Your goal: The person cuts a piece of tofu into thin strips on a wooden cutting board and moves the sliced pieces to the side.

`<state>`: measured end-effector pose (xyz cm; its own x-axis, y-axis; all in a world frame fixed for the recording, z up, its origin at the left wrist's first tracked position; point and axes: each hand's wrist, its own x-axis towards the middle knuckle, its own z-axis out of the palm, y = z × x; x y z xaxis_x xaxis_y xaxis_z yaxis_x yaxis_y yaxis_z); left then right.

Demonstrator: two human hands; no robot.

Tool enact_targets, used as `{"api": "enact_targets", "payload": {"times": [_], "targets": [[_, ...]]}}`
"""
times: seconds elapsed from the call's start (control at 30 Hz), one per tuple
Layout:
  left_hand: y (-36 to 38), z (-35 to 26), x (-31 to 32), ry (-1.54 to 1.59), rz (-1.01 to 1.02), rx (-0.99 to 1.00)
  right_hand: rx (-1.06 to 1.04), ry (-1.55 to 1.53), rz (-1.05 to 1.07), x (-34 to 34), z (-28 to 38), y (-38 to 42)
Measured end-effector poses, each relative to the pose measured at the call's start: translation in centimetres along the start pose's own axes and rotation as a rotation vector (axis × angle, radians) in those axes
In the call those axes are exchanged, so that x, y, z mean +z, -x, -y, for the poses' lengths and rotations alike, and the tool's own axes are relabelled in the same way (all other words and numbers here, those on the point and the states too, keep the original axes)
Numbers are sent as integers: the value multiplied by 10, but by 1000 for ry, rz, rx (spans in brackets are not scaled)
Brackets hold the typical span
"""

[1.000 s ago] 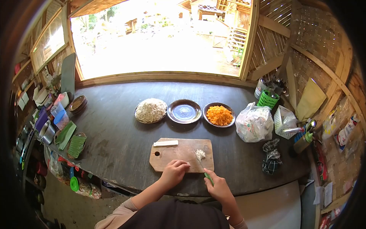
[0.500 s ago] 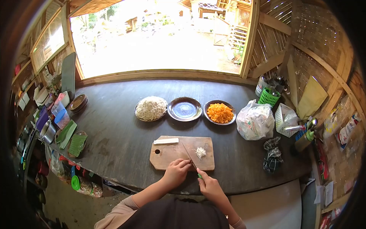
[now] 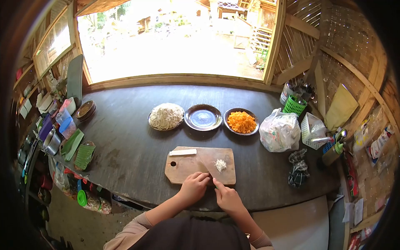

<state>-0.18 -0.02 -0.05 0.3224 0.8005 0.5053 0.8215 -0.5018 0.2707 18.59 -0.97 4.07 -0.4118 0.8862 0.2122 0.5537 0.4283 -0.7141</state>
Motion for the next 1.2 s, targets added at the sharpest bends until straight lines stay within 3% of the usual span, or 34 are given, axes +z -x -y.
{"api": "enact_targets", "payload": {"times": [0.27,0.47,0.53,0.63,0.83,0.97,1.03,1.2], "targets": [[2,3,2,-3,-31,25,35,-4,59,-17,13,7],[0,0,-4,-16,9,21,-36,-44,-31,-4,0,-3],[2,0,1,-13,-3,24,170,-84,119,-21,16,-8],[1,3,2,-4,-19,16,25,-48,45,-19,6,5],[0,0,-6,24,15,6,33,-68,-7,6,-4,-2],[-2,5,2,106,29,7,36,-107,17,-12,1,0],[-4,3,-2,106,31,5,214,-125,91,-25,10,8],[-6,4,-6,117,70,11,257,-163,95,-25,0,14]]}}
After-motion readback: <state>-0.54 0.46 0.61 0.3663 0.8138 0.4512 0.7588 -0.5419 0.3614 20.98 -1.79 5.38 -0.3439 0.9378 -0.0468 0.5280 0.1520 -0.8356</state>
